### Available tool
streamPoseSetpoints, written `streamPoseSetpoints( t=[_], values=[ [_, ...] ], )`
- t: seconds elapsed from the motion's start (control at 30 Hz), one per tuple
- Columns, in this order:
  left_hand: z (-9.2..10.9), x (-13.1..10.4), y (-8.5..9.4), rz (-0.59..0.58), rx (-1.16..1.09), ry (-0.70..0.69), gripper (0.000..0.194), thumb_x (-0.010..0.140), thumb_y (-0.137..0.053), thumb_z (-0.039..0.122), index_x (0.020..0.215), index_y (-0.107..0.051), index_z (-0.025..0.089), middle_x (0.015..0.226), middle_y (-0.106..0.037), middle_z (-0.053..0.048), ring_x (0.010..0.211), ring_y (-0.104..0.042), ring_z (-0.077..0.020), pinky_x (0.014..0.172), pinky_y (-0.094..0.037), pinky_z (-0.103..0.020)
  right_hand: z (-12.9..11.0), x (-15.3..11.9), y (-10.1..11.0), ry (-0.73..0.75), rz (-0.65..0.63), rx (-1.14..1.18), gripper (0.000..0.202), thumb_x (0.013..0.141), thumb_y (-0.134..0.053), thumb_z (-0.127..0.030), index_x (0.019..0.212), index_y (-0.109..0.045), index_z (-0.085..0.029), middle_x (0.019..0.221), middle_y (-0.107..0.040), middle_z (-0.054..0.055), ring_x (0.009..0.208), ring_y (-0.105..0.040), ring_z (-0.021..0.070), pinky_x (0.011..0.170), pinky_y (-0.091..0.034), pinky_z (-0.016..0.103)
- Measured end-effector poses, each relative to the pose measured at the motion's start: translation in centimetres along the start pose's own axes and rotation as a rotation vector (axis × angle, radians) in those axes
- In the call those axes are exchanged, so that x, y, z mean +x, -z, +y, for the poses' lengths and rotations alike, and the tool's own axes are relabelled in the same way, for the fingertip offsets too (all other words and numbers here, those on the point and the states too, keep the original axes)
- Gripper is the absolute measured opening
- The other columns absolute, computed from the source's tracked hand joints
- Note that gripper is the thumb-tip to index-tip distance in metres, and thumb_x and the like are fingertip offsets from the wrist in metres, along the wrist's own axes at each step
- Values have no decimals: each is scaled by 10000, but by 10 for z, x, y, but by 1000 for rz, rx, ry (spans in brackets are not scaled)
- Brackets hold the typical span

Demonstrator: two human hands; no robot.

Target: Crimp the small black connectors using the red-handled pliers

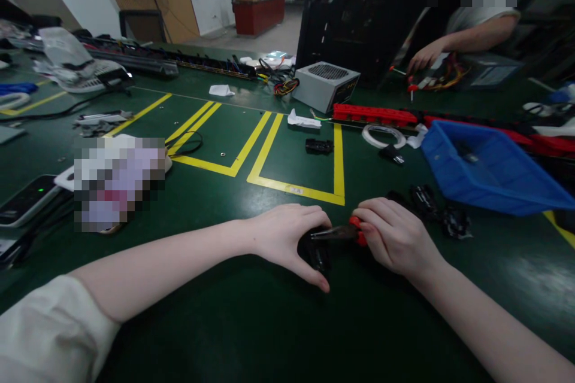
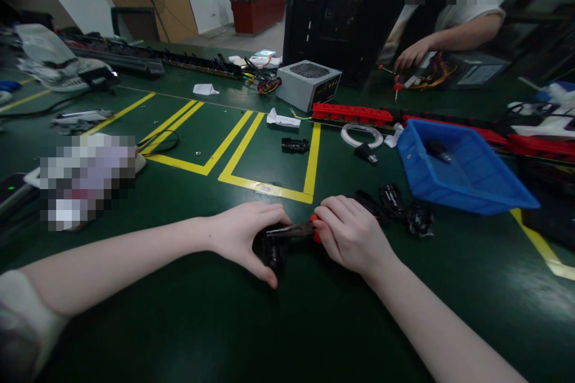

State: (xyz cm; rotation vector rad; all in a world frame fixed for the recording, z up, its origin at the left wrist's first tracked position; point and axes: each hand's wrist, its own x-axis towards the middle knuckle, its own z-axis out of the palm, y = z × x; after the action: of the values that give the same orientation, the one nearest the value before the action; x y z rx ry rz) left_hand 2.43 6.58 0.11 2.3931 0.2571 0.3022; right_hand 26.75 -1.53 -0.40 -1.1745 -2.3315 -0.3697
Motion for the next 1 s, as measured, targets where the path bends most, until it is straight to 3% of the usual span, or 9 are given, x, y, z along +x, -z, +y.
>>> streamPoseSetpoints(
  t=[0.13, 0.27, 0.37, 0.6, 0.77, 1.0],
  values=[
    [0, 1, 1, -21, -25, 14, 658, 650, -774, 680, 1026, -565, 183, 952, -615, -44, 790, -562, -187, 647, -411, -278, 1, 0, 0, 34, -17, -15, 348, 986, -404, -430, 917, -610, -157, 872, -633, 115, 761, -579, 209, 656, -481, 344],
    [-1, 0, 1, -12, -26, -2, 655, 647, -776, 681, 1019, -564, 184, 937, -612, -42, 780, -556, -187, 643, -403, -278, 2, 1, 2, 79, -24, -53, 438, 923, -487, -579, 932, -596, -155, 887, -627, 123, 764, -583, 222, 637, -495, 355],
    [0, 0, 1, -21, -23, -2, 635, 670, -759, 684, 1002, -557, 182, 926, -610, -39, 770, -555, -184, 638, -399, -279, 3, 2, 1, 79, -14, -68, 398, 878, -579, -564, 935, -596, -171, 899, -629, 120, 765, -588, 225, 629, -506, 358],
    [1, -1, 7, -39, -3, -21, 588, 749, -689, 688, 1000, -562, 172, 967, -603, -53, 808, -563, -192, 656, -406, -286, 6, 3, -5, 89, 29, -66, 334, 891, -571, -523, 932, -587, -192, 921, -642, 151, 765, -616, 261, 616, -530, 398],
    [-1, -2, 5, -36, -4, -39, 514, 802, -638, 676, 899, -554, 179, 923, -604, -50, 809, -563, -201, 701, -409, -305, 3, 4, -4, 40, -29, -59, 223, 876, -592, -410, 909, -581, -190, 858, -633, 134, 726, -599, 263, 620, -500, 401],
    [0, -1, 4, -17, 10, -59, 517, 758, -688, 665, 868, -549, 180, 910, -592, -42, 775, -547, -180, 669, -400, -286, 2, 5, -3, 68, -62, -151, 189, 857, -589, -356, 869, -571, -168, 795, -617, 102, 707, -584, 232, 650, -458, 359]
  ],
)
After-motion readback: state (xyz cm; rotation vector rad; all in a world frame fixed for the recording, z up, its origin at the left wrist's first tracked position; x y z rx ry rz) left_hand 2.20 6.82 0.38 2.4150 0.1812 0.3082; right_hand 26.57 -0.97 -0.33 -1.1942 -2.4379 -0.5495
